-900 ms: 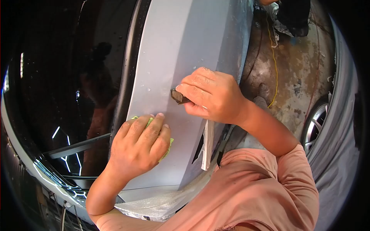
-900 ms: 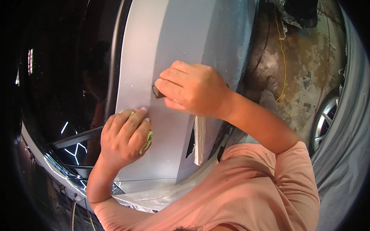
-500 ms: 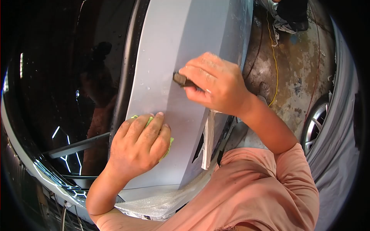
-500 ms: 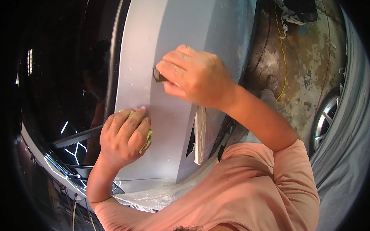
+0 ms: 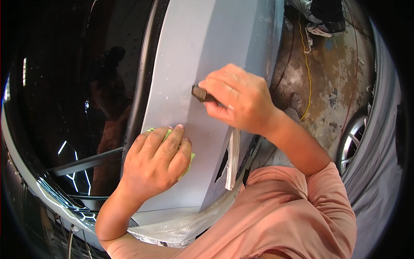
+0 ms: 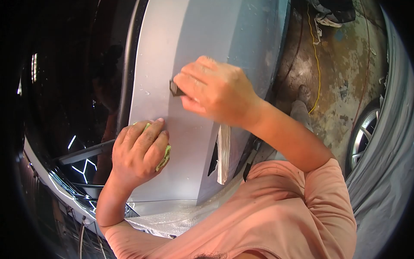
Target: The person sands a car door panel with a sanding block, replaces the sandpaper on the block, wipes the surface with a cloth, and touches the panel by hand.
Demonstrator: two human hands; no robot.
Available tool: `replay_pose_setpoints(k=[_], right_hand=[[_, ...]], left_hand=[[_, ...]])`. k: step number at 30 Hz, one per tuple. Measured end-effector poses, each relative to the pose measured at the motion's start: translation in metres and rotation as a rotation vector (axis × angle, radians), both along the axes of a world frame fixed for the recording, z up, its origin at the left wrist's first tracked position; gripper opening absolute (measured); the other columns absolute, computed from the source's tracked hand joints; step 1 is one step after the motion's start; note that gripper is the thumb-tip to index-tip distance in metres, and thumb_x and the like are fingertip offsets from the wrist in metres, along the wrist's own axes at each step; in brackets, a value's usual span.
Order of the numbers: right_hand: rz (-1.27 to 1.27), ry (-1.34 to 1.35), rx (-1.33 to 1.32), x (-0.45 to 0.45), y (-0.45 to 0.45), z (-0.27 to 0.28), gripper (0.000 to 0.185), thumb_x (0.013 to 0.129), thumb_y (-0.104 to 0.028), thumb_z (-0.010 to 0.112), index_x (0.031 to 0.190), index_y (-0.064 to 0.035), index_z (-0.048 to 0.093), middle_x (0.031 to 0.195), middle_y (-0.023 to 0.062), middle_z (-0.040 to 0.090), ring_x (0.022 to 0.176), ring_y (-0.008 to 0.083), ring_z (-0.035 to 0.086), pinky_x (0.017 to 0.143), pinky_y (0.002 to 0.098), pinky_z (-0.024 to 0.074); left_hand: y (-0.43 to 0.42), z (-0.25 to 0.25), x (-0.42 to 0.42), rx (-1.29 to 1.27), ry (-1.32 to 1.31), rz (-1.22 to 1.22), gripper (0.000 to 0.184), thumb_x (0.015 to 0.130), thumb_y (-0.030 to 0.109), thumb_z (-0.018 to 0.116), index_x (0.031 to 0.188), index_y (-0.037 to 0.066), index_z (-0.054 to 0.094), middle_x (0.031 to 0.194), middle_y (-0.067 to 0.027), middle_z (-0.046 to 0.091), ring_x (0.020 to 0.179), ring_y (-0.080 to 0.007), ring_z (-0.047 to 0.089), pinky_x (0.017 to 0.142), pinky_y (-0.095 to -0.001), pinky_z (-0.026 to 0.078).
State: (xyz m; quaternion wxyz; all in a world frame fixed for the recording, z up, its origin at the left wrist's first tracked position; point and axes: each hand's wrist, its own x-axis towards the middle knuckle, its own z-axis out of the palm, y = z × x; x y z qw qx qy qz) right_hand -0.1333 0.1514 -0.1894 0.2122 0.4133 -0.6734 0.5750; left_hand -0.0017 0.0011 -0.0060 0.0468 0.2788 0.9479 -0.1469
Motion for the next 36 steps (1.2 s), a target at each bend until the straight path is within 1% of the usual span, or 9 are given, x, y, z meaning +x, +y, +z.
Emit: replay_pose_setpoints(k=[2, 5, 8, 11, 14, 23, 26, 32, 36], right_hand=[[0.039, -0.007, -0.028, 0.008, 0.000, -0.001, 0.037, 0.069, -0.014, 0.086, 0.102, -0.0098, 0.069, 0.098, 0.0007, 0.069, 0.089, 0.0210, 0.068, 0.067, 0.0329, 0.0598], [0.015, -0.044, -0.009, -0.001, 0.001, 0.002, 0.039, 0.067, -0.006, 0.084, 0.105, -0.0058, 0.075, 0.099, 0.0071, 0.073, 0.083, 0.0275, 0.070, 0.067, 0.0365, 0.0601], [0.040, -0.025, -0.019, 0.009, 0.002, 0.001, 0.038, 0.068, -0.005, 0.084, 0.105, -0.0057, 0.075, 0.099, 0.0080, 0.073, 0.083, 0.0285, 0.070, 0.067, 0.0377, 0.0597], [-0.002, -0.015, 0.004, 0.000, 0.003, 0.002, 0.035, 0.070, -0.014, 0.085, 0.102, -0.0103, 0.069, 0.098, 0.0022, 0.069, 0.090, 0.0232, 0.069, 0.068, 0.0352, 0.0604], [-0.053, -0.027, -0.022, 0.004, -0.002, -0.001, 0.035, 0.071, -0.013, 0.085, 0.102, -0.0097, 0.069, 0.098, 0.0024, 0.069, 0.089, 0.0236, 0.069, 0.068, 0.0355, 0.0602], [0.039, -0.049, -0.038, 0.012, 0.001, 0.001, 0.033, 0.072, -0.011, 0.084, 0.102, -0.0088, 0.069, 0.096, 0.0028, 0.070, 0.087, 0.0237, 0.069, 0.068, 0.0356, 0.0602], [-0.023, -0.085, -0.012, -0.001, 0.000, 0.000, 0.032, 0.073, -0.011, 0.084, 0.101, -0.0091, 0.068, 0.096, 0.0024, 0.070, 0.086, 0.0231, 0.069, 0.066, 0.0358, 0.0598], [0.045, -0.045, -0.010, 0.008, 0.004, -0.002, 0.031, 0.073, -0.011, 0.083, 0.101, -0.0091, 0.069, 0.095, 0.0022, 0.070, 0.086, 0.0226, 0.069, 0.065, 0.0356, 0.0596], [0.009, -0.064, 0.004, 0.007, 0.004, -0.001, 0.033, 0.072, -0.011, 0.083, 0.103, -0.0091, 0.070, 0.096, 0.0022, 0.070, 0.085, 0.0227, 0.069, 0.066, 0.0349, 0.0598]], left_hand=[[-0.002, -0.002, 0.001, 0.000, 0.014, -0.015, 0.017, 0.089, 0.013, 0.074, 0.103, 0.008, 0.069, 0.112, -0.0106, 0.076, 0.097, -0.0247, 0.073, 0.079, -0.0379, 0.059], [0.000, -0.001, 0.001, 0.000, 0.005, -0.005, 0.016, 0.089, 0.013, 0.074, 0.103, 0.008, 0.069, 0.112, -0.0106, 0.076, 0.097, -0.0246, 0.073, 0.079, -0.0376, 0.059], [-0.002, -0.002, 0.002, 0.001, 0.015, -0.021, 0.015, 0.089, 0.013, 0.074, 0.102, 0.008, 0.069, 0.112, -0.0105, 0.076, 0.097, -0.0246, 0.073, 0.078, -0.0373, 0.059], [0.000, 0.000, 0.001, 0.008, 0.005, -0.003, 0.015, 0.089, 0.013, 0.074, 0.102, 0.008, 0.069, 0.112, -0.0106, 0.076, 0.097, -0.0247, 0.073, 0.078, -0.0371, 0.059], [0.001, -0.001, 0.003, 0.028, -0.008, 0.023, 0.028, 0.079, 0.009, 0.077, 0.105, 0.007, 0.068, 0.114, -0.0118, 0.076, 0.098, -0.0284, 0.073, 0.081, -0.0401, 0.058], [0.001, 0.000, 0.004, 0.019, -0.017, 0.025, 0.029, 0.080, 0.009, 0.077, 0.107, 0.007, 0.067, 0.115, -0.0121, 0.077, 0.099, -0.0289, 0.073, 0.082, -0.0401, 0.058], [0.002, 0.002, 0.003, 0.019, -0.032, 0.039, 0.030, 0.080, 0.010, 0.077, 0.108, 0.007, 0.067, 0.115, -0.0122, 0.077, 0.100, -0.0294, 0.073, 0.083, -0.0405, 0.058], [0.002, 0.003, 0.004, 0.016, -0.035, 0.043, 0.031, 0.079, 0.010, 0.077, 0.108, 0.007, 0.067, 0.116, -0.0124, 0.077, 0.100, -0.0295, 0.073, 0.083, -0.0409, 0.058], [0.002, 0.004, 0.003, 0.017, -0.044, 0.042, 0.031, 0.079, 0.010, 0.077, 0.108, 0.007, 0.067, 0.116, -0.0126, 0.077, 0.101, -0.0296, 0.073, 0.083, -0.0407, 0.058]])
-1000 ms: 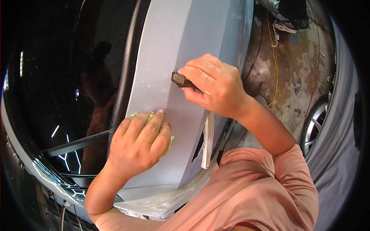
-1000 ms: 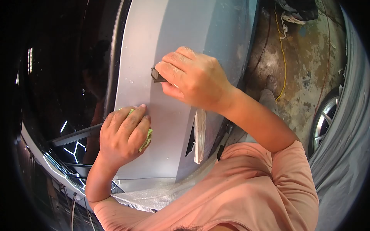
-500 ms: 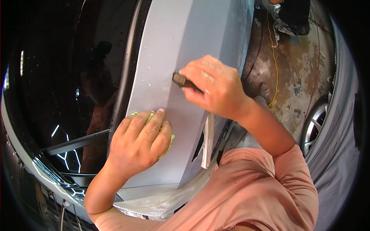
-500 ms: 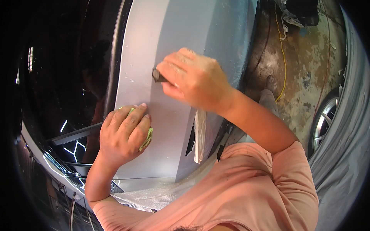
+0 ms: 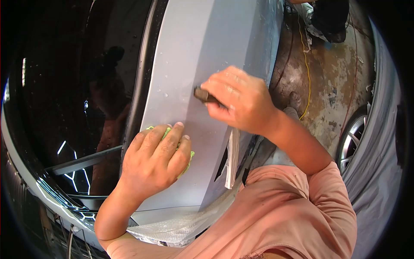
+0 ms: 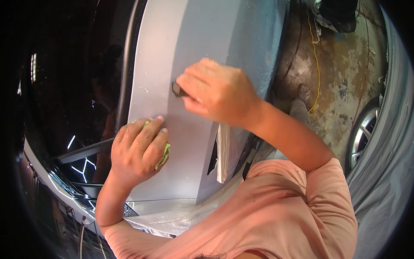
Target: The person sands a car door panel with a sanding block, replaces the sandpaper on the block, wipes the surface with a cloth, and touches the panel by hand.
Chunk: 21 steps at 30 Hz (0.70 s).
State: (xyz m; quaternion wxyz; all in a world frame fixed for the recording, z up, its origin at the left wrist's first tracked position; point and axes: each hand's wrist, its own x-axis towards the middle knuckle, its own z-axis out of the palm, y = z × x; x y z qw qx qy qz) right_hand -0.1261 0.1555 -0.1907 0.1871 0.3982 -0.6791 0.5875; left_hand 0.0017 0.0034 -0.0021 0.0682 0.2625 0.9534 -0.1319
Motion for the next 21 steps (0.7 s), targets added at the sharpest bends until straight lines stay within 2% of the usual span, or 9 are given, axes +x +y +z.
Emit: replay_pose_setpoints(k=[5, 8, 11, 17, 21], right_hand=[[-0.038, 0.011, -0.016, -0.004, -0.002, 0.000, 0.034, 0.071, -0.011, 0.083, 0.103, -0.0091, 0.071, 0.098, 0.0021, 0.070, 0.086, 0.0229, 0.069, 0.066, 0.0342, 0.0597], [0.022, 0.008, 0.014, 0.010, 0.000, -0.002, 0.035, 0.071, -0.011, 0.084, 0.103, -0.0092, 0.070, 0.098, 0.0026, 0.071, 0.086, 0.0232, 0.070, 0.066, 0.0345, 0.0598], [0.044, -0.037, 0.020, -0.001, 0.003, 0.005, 0.033, 0.071, -0.004, 0.082, 0.103, -0.0068, 0.073, 0.098, 0.0066, 0.073, 0.081, 0.0271, 0.069, 0.066, 0.0375, 0.0595], [0.048, -0.020, -0.015, 0.007, 0.001, 0.004, 0.033, 0.070, -0.004, 0.082, 0.102, -0.0061, 0.073, 0.097, 0.0074, 0.073, 0.082, 0.0275, 0.070, 0.067, 0.0375, 0.0600], [-0.030, -0.017, -0.009, 0.003, -0.004, 0.003, 0.035, 0.071, -0.012, 0.085, 0.102, -0.0091, 0.069, 0.098, 0.0029, 0.070, 0.086, 0.0234, 0.068, 0.066, 0.0345, 0.0601]], left_hand=[[-0.002, -0.001, 0.001, 0.003, 0.012, -0.011, 0.031, 0.079, 0.010, 0.077, 0.108, 0.007, 0.067, 0.116, -0.0129, 0.077, 0.100, -0.0299, 0.073, 0.083, -0.0405, 0.058], [-0.001, -0.001, 0.000, 0.013, 0.004, -0.001, 0.032, 0.079, 0.010, 0.078, 0.108, 0.007, 0.067, 0.116, -0.0128, 0.077, 0.100, -0.0301, 0.073, 0.082, -0.0405, 0.058], [-0.002, -0.001, 0.001, 0.011, 0.003, 0.004, 0.033, 0.078, 0.010, 0.078, 0.109, 0.007, 0.067, 0.117, -0.0128, 0.076, 0.100, -0.0302, 0.073, 0.082, -0.0406, 0.058], [-0.001, 0.000, 0.000, 0.010, -0.010, 0.013, 0.033, 0.078, 0.010, 0.078, 0.109, 0.007, 0.067, 0.118, -0.0127, 0.076, 0.100, -0.0302, 0.073, 0.082, -0.0405, 0.058], [-0.002, 0.001, 0.001, 0.006, -0.005, 0.007, 0.034, 0.078, 0.010, 0.078, 0.110, 0.007, 0.067, 0.118, -0.0126, 0.076, 0.100, -0.0301, 0.073, 0.082, -0.0404, 0.058]])
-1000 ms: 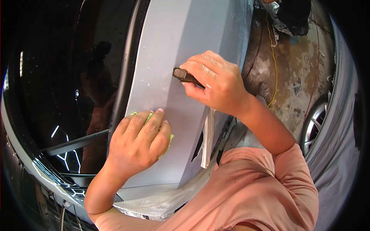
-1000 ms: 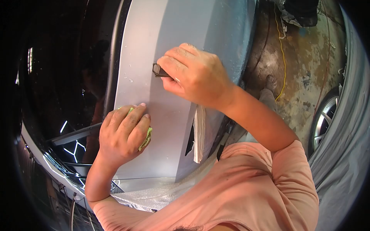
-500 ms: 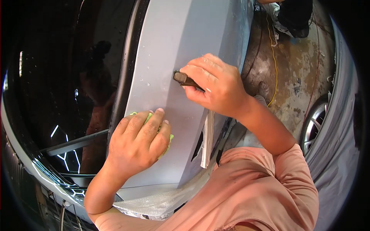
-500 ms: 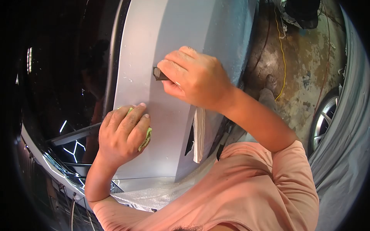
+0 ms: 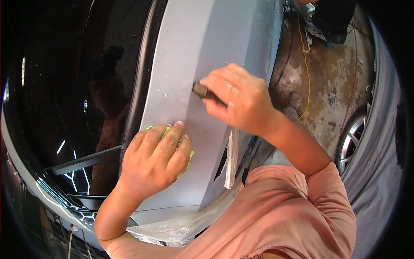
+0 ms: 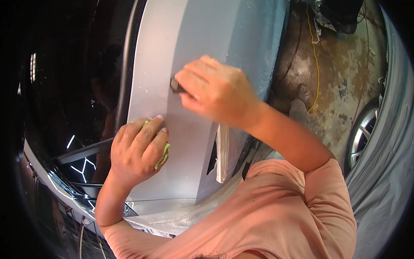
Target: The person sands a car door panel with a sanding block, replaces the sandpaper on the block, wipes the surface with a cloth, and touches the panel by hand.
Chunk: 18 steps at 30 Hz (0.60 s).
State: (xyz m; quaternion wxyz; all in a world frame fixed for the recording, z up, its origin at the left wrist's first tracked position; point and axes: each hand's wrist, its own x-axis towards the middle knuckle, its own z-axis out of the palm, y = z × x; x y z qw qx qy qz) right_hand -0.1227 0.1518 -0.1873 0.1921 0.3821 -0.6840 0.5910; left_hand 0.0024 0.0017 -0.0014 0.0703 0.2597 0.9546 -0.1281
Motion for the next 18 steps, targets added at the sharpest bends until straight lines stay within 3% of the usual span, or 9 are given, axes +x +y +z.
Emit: replay_pose_setpoints(k=[2, 11, 18], right_hand=[[0.055, 0.003, -0.008, 0.012, 0.001, 0.001, 0.035, 0.071, -0.013, 0.085, 0.102, -0.0089, 0.070, 0.098, 0.0029, 0.070, 0.087, 0.0236, 0.068, 0.067, 0.0344, 0.0602], [-0.124, -0.026, -0.079, 0.001, 0.031, 0.010, 0.033, 0.073, -0.004, 0.083, 0.104, -0.0071, 0.072, 0.096, 0.0066, 0.072, 0.083, 0.0280, 0.069, 0.069, 0.0379, 0.0592], [-0.024, -0.211, 0.223, 0.049, 0.123, 0.005, 0.029, 0.079, -0.003, 0.082, 0.106, -0.0046, 0.073, 0.099, 0.0110, 0.073, 0.090, 0.0330, 0.071, 0.075, 0.0412, 0.0595]], left_hand=[[0.000, -0.001, 0.000, 0.009, 0.001, 0.001, 0.034, 0.078, 0.010, 0.078, 0.111, 0.007, 0.067, 0.118, -0.0127, 0.076, 0.099, -0.0298, 0.073, 0.082, -0.0404, 0.058], [-0.001, 0.004, 0.002, 0.023, -0.010, -0.009, 0.039, 0.077, 0.011, 0.081, 0.115, 0.009, 0.070, 0.121, -0.0111, 0.075, 0.102, -0.0292, 0.072, 0.081, -0.0411, 0.057], [0.001, 0.008, 0.013, 0.154, 0.076, 0.017, 0.051, 0.074, 0.010, 0.084, 0.123, 0.009, 0.070, 0.116, -0.0069, 0.074, 0.106, -0.0286, 0.071, 0.085, -0.0411, 0.056]])
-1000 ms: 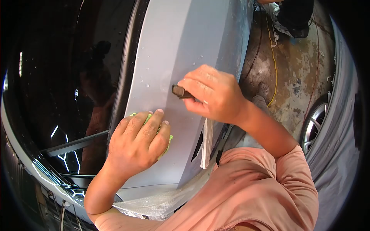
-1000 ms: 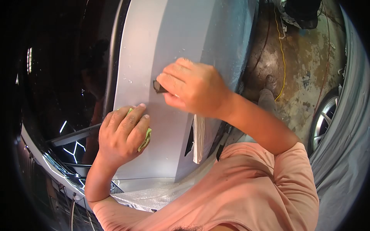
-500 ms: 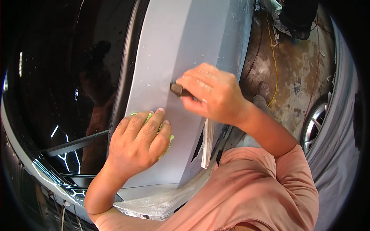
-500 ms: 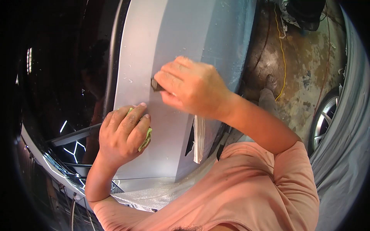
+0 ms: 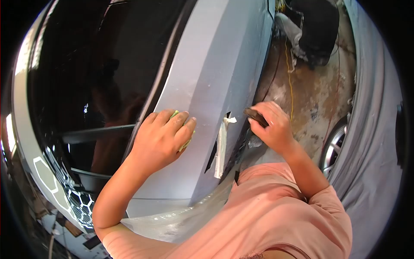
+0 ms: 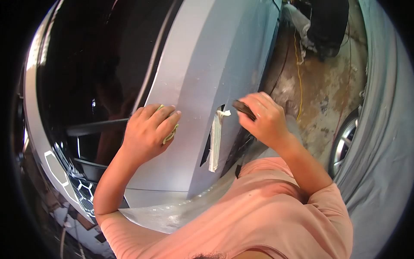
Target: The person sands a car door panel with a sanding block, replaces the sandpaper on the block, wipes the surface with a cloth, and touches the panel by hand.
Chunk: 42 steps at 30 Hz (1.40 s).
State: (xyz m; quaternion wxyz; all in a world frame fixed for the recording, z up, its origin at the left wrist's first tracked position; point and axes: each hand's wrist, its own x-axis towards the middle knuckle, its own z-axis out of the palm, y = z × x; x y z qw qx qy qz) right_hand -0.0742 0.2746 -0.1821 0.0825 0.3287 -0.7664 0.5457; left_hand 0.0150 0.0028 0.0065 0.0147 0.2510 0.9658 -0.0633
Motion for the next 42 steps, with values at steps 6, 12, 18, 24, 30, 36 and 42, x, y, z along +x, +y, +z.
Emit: replay_pose_setpoints(k=[6, 12, 18, 24, 30, 36, 42], right_hand=[[0.020, -0.072, 0.255, -0.020, 0.092, -0.005, 0.023, 0.084, -0.008, 0.079, 0.107, -0.0033, 0.072, 0.104, 0.0139, 0.073, 0.098, 0.0367, 0.071, 0.083, 0.0446, 0.0580], [0.091, -0.081, 0.465, -0.089, 0.142, -0.025, 0.023, 0.087, -0.011, 0.077, 0.108, -0.0037, 0.071, 0.104, 0.0140, 0.072, 0.100, 0.0371, 0.069, 0.087, 0.0454, 0.0566], [0.286, -0.033, 0.602, -0.178, 0.167, -0.022, 0.024, 0.088, -0.014, 0.076, 0.108, -0.0032, 0.070, 0.105, 0.0150, 0.072, 0.104, 0.0385, 0.069, 0.089, 0.0475, 0.0556], [0.442, -0.024, 0.618, -0.255, 0.160, -0.017, 0.025, 0.089, -0.014, 0.075, 0.109, -0.0010, 0.070, 0.106, 0.0167, 0.072, 0.103, 0.0400, 0.069, 0.090, 0.0479, 0.0554], [0.584, 0.067, 0.572, -0.297, 0.143, -0.007, 0.025, 0.089, -0.013, 0.075, 0.109, 0.0000, 0.070, 0.105, 0.0173, 0.072, 0.101, 0.0405, 0.070, 0.089, 0.0476, 0.0557], [0.620, 0.024, 0.595, -0.311, 0.140, -0.007, 0.026, 0.088, -0.013, 0.075, 0.110, -0.0006, 0.071, 0.104, 0.0180, 0.072, 0.101, 0.0409, 0.070, 0.088, 0.0477, 0.0561], [0.639, 0.004, 0.605, -0.319, 0.149, -0.011, 0.026, 0.088, -0.013, 0.074, 0.110, -0.0005, 0.072, 0.104, 0.0181, 0.072, 0.099, 0.0409, 0.071, 0.087, 0.0478, 0.0565]], left_hand=[[0.056, -0.002, 0.046, 0.329, -0.121, 0.506, 0.087, 0.081, 0.005, 0.081, 0.161, 0.009, 0.050, 0.117, -0.0115, 0.074, 0.106, -0.0336, 0.071, 0.090, -0.0440, 0.057], [0.146, -0.083, 0.032, 1.229, -0.098, 1.119, 0.119, 0.092, 0.013, 0.077, 0.174, 0.007, -0.010, 0.118, -0.0164, 0.070, 0.110, -0.0323, 0.069, 0.100, -0.0411, 0.054], [0.201, -0.150, -0.053, 1.525, 0.421, 1.288, 0.124, 0.094, 0.005, 0.075, 0.171, 0.008, -0.021, 0.118, -0.0132, 0.066, 0.107, -0.0235, 0.066, 0.103, -0.0389, 0.053], [0.201, -0.153, -0.114, 1.503, 0.716, 1.517, 0.127, 0.094, 0.006, 0.075, 0.168, 0.006, -0.028, 0.114, -0.0146, 0.063, 0.103, -0.0217, 0.065, 0.099, -0.0362, 0.054], [0.184, -0.149, -0.132, 1.478, 0.869, 1.662, 0.129, 0.092, 0.016, 0.076, 0.166, -0.001, -0.028, 0.116, -0.0159, 0.065, 0.097, -0.0292, 0.069, 0.095, -0.0403, 0.055], [0.176, -0.150, -0.144, 1.362, 0.806, 1.798, 0.129, 0.093, 0.014, 0.075, 0.161, -0.007, -0.033, 0.111, -0.0151, 0.068, 0.099, -0.0240, 0.069, 0.096, -0.0351, 0.055], [0.177, -0.133, -0.148, 1.285, 0.665, 1.891, 0.128, 0.091, 0.022, 0.072, 0.160, -0.010, -0.032, 0.110, -0.0192, 0.070, 0.100, -0.0352, 0.072, 0.098, -0.0405, 0.055]])
